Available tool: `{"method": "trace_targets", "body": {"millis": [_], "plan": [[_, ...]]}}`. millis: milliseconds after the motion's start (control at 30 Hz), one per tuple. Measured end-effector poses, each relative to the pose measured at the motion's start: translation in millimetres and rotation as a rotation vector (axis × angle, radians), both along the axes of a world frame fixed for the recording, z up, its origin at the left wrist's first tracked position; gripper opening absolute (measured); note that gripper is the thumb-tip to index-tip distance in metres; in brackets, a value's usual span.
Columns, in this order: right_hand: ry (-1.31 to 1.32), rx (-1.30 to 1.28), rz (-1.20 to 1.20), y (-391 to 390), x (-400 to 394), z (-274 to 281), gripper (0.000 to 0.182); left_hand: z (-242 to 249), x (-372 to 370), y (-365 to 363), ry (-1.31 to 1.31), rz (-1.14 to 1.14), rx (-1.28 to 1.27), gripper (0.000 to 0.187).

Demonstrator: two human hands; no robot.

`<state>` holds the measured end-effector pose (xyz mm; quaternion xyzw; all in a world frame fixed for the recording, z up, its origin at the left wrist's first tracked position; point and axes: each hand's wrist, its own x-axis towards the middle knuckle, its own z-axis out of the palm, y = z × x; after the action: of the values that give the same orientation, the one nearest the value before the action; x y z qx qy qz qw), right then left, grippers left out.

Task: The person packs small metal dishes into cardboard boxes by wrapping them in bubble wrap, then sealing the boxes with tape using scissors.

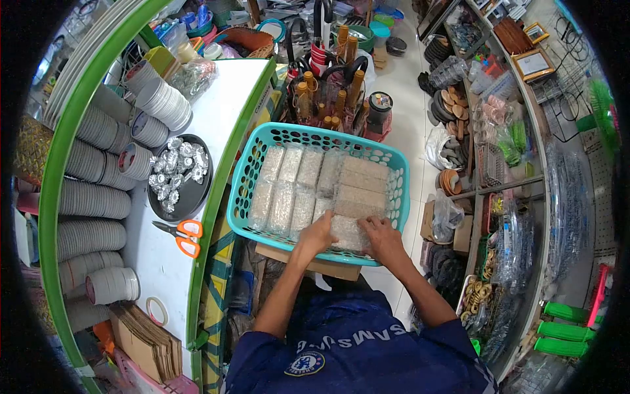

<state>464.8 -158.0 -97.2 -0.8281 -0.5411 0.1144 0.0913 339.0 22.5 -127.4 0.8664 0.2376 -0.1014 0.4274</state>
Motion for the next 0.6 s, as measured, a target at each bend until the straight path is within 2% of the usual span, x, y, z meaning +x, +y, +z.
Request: {"method": "trace_targets", "body": {"millis": [200,267,367,433,600], "plan": [[0.041,0.001,-0.014,1.5,-2.7,5.0,0.070,-9.7,-2.4,-4.0,0.021,0.026,0.059,0.066],[-0.010,-0.051,-0.029,1.9,-3.0,1.4,0.080,-12.7,-6.0,-5.4,0.019,0.036,0.091,0.067],[0.041,-0.047,-0.025,3.9,-3.6,9.1,0.079,-6.7,-14.5,-9.3,-0.116,0.066,0.194,0.067],[0.037,-0.047,-0.016,3.7,-3.9,13.5,0.079,10.9,-20.4,-10.8,-0.163,0.095,0.154,0.061],[0.014,-0.068,0.005,4.9,-11.3,12.8,0.081,15.4,-46.8,-12.5,-0.269,0.086,0.256,0.049]]}}
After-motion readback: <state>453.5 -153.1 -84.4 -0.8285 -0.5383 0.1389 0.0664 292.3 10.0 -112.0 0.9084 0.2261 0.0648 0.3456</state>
